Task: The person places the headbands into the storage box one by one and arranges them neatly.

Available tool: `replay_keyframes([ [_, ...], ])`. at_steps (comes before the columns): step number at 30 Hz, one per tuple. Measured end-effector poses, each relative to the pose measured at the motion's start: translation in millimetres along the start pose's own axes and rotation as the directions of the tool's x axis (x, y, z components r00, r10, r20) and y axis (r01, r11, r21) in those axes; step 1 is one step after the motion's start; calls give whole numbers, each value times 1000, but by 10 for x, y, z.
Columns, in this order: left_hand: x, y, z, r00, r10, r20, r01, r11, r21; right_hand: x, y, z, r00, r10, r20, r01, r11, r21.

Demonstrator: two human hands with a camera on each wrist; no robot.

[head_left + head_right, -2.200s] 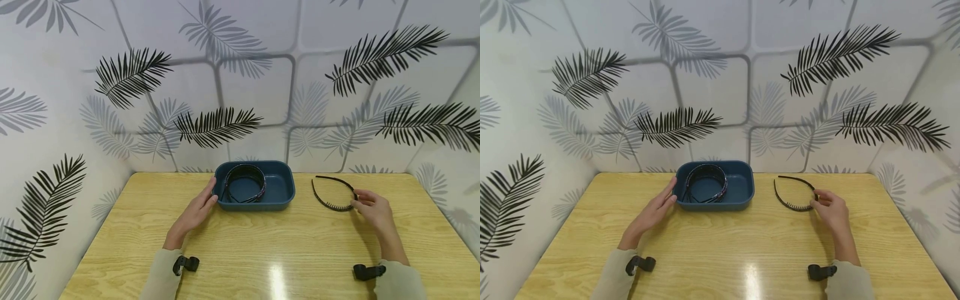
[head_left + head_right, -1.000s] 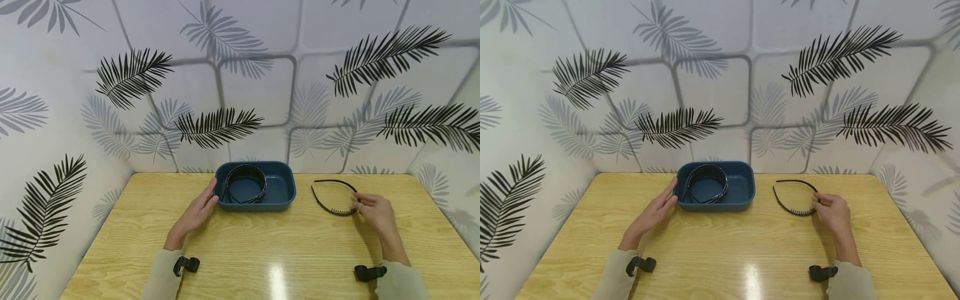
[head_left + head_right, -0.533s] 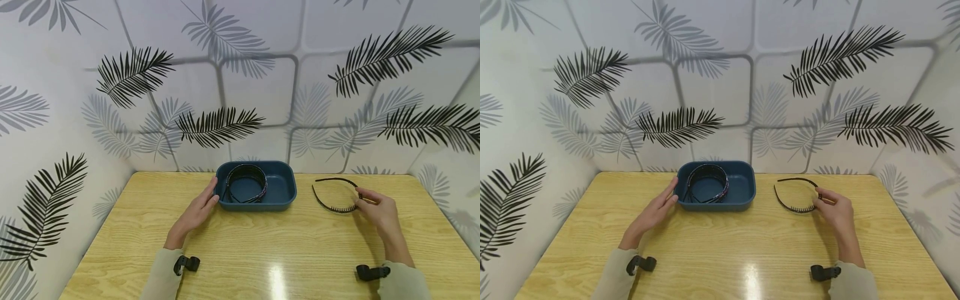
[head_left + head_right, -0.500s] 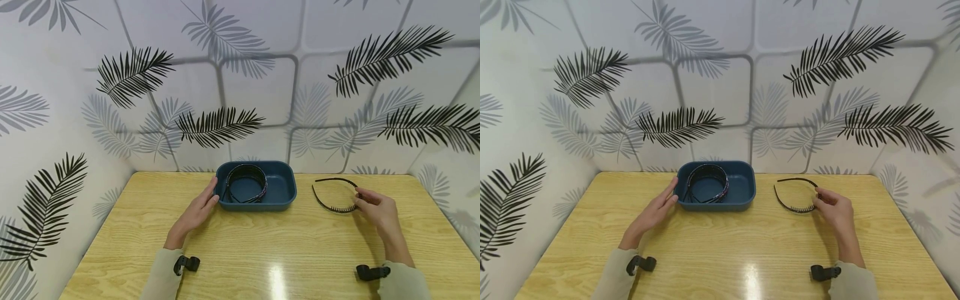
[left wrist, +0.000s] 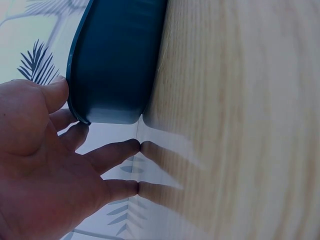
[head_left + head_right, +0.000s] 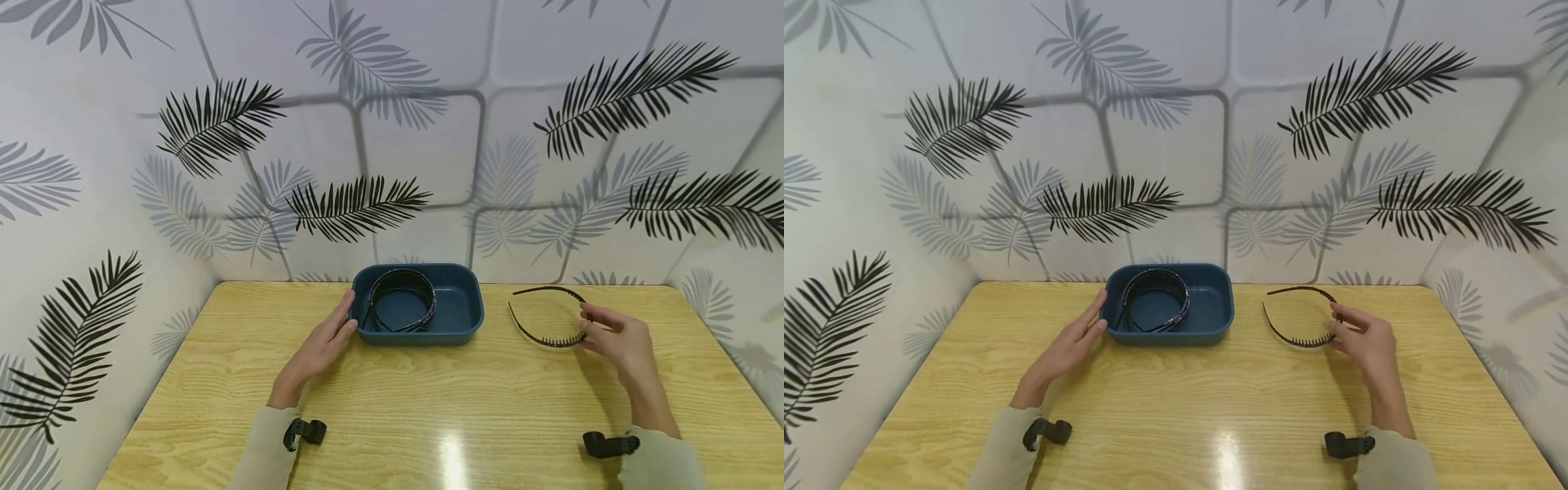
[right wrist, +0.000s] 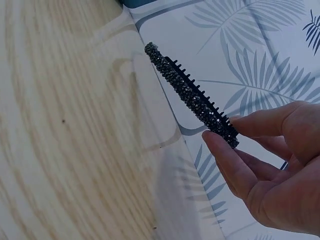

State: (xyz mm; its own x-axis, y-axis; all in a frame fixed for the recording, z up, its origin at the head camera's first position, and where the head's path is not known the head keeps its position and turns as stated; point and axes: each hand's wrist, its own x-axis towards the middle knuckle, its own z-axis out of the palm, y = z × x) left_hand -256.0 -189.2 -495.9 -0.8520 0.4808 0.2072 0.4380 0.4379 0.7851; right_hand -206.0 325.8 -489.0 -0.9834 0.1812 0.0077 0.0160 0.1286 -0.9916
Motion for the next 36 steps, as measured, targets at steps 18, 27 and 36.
replay_keyframes([
  [18,5,-21,-1,1000,-2,-8,2,1000,22,-43,-226,126,998,-51,-20,52,996,66],
  [27,3,-29,2,1000,-1,-10,1,1000,8,-45,-291,253,997,-76,29,71,987,147],
  [36,4,-30,0,1000,1,-16,-1,1000,27,-45,-300,382,993,-103,54,93,981,168],
])
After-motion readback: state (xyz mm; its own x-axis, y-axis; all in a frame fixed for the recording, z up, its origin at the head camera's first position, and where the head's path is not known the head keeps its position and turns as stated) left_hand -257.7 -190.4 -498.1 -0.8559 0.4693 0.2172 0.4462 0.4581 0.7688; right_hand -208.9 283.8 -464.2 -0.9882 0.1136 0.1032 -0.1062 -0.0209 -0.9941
